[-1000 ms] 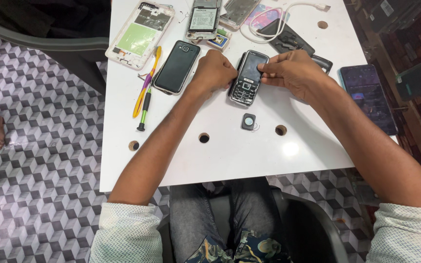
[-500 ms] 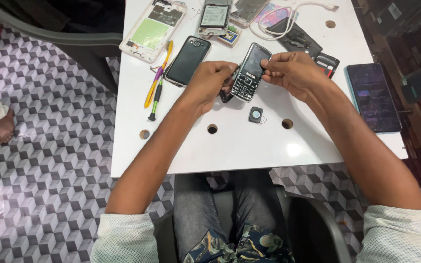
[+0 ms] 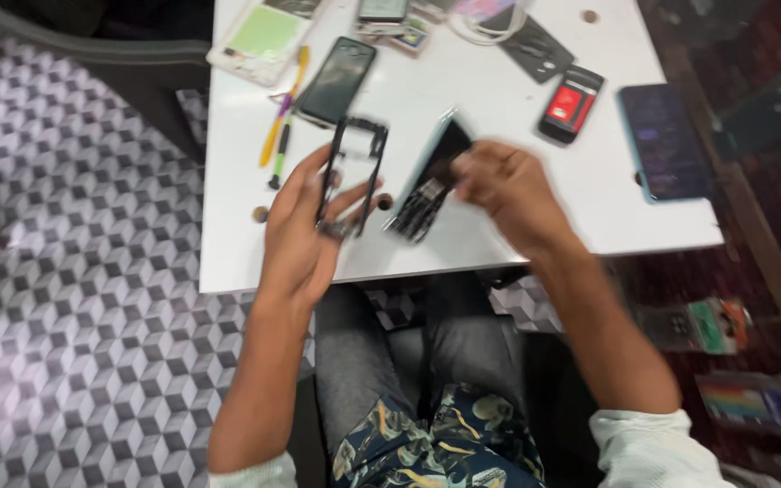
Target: The person assembles a feature phone by inserting the keypad and screen into the front housing, then placing the motherboard into the back housing. They repeatedly test-fit the front and back halves together, then disassemble the unit to inspect the internal components.
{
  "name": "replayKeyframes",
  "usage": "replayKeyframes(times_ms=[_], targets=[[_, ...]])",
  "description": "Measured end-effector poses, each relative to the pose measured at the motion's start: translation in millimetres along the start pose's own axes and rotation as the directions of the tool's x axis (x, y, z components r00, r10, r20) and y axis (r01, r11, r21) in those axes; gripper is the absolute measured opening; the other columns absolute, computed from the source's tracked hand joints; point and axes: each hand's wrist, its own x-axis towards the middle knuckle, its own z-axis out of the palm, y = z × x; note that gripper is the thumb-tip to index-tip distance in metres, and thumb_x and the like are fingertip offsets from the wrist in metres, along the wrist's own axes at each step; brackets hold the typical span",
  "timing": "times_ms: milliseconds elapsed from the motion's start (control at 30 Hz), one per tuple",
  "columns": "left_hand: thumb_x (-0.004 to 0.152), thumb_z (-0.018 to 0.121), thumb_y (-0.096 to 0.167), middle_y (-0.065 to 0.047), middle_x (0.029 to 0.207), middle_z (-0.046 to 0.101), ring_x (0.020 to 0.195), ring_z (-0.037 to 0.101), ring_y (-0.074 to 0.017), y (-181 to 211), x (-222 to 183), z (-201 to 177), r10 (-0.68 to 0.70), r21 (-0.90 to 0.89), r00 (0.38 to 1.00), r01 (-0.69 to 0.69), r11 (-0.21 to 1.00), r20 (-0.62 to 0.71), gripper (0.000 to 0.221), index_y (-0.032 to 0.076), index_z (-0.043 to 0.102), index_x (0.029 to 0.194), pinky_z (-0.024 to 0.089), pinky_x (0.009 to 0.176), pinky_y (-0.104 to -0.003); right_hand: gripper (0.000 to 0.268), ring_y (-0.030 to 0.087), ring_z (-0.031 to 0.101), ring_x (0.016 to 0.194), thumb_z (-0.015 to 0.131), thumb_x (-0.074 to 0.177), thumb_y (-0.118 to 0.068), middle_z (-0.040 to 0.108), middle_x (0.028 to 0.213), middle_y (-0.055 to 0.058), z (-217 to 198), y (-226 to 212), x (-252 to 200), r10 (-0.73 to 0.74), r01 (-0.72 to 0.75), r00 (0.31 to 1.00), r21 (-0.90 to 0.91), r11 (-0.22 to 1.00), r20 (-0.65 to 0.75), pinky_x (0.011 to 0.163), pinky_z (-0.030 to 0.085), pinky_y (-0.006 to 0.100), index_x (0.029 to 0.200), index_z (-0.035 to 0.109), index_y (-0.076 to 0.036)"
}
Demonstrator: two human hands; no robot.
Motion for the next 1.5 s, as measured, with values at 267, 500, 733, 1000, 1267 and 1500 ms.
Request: replayKeyframes(times_ms=[267, 500, 733, 1000, 1267, 1500], targets=[[0.111, 0.044, 0.021, -0.009, 0.119, 0.06, 0.112, 0.066, -0.0216, -43.4, -81.3, -9.9, -0.078, -0.115, 0.996, 0.073, 0.991, -0.033, 0.05, -0.006, 0.043, 0.153, 0.057, 0.094, -0.036, 0.014, 0.012, 0.068, 0.074, 0.071, 0.096, -0.007, 0.072, 0.085, 0.006, 35.2, 33.8, -63.9, 0.141, -0.144, 0.988, 0.04, 0.989, 0.066, 0.072, 0.061, 0.027, 0.106, 0.066, 0.002], [0.108, 0.045, 0.017, -0.018, 0.132, 0.066, 0.122, 0.064, -0.0245, -68.3, -117.3, -9.0, -0.104, -0.099, 0.993, 0.109, 0.989, 0.058, 0.049, -0.001, 0.04, 0.153, 0.055, 0.1, -0.035, 0.013, 0.013, 0.069, 0.07, 0.072, 0.093, -0.003, 0.071, 0.081, 0.008, 12.5, 56.8, -93.9, 0.193, -0.192, 0.981, -0.027, 0.981, 0.01, 0.068, 0.063, 0.028, 0.102, 0.067, 0.004], [0.111, 0.042, 0.019, -0.018, 0.14, 0.059, 0.128, 0.062, -0.0243, -90.6, -123.0, -1.0, -0.159, -0.041, 0.973, 0.167, 0.985, 0.165, 0.049, 0.0, 0.037, 0.155, 0.053, 0.104, -0.036, 0.013, 0.016, 0.071, 0.073, 0.072, 0.093, 0.0, 0.073, 0.083, 0.012, -20.8, 68.0, -116.3, 0.103, -0.097, 0.993, -0.11, 0.989, 0.055, 0.068, 0.063, 0.029, 0.103, 0.07, 0.007], [0.115, 0.042, 0.021, -0.016, 0.144, 0.056, 0.132, 0.054, -0.0184, -110.2, -132.5, -2.5, -0.139, 0.242, 0.972, 0.092, 0.966, 0.187, 0.051, 0.0, 0.038, 0.161, 0.044, 0.113, -0.031, 0.016, 0.016, 0.072, 0.078, 0.072, 0.093, -0.001, 0.075, 0.091, 0.013, -22.2, 75.2, -132.8, 0.073, -0.09, 0.994, -0.234, 0.968, -0.08, 0.07, 0.061, 0.027, 0.107, 0.07, 0.006], [0.113, 0.039, 0.02, -0.015, 0.152, 0.051, 0.139, 0.052, -0.0207, -125.8, -122.8, -5.3, -0.202, 0.017, 0.96, 0.203, 0.979, 0.195, 0.049, -0.001, 0.036, 0.158, 0.044, 0.118, -0.034, 0.016, 0.016, 0.073, 0.079, 0.072, 0.092, 0.002, 0.075, 0.091, 0.012, -14.3, 72.2, -140.9, 0.05, -0.085, 0.992, -0.323, 0.943, -0.116, 0.071, 0.063, 0.026, 0.107, 0.07, 0.006], [0.113, 0.04, 0.02, -0.015, 0.151, 0.051, 0.136, 0.054, -0.0203, -133.4, -119.7, -10.7, -0.237, -0.01, 0.954, 0.243, 0.97, 0.185, 0.048, 0.0, 0.038, 0.157, 0.047, 0.114, -0.034, 0.015, 0.015, 0.072, 0.076, 0.072, 0.092, 0.002, 0.074, 0.086, 0.012, -15.1, 67.6, -138.8, 0.133, -0.17, 0.983, -0.351, 0.921, -0.127, 0.07, 0.062, 0.026, 0.106, 0.071, 0.008]])
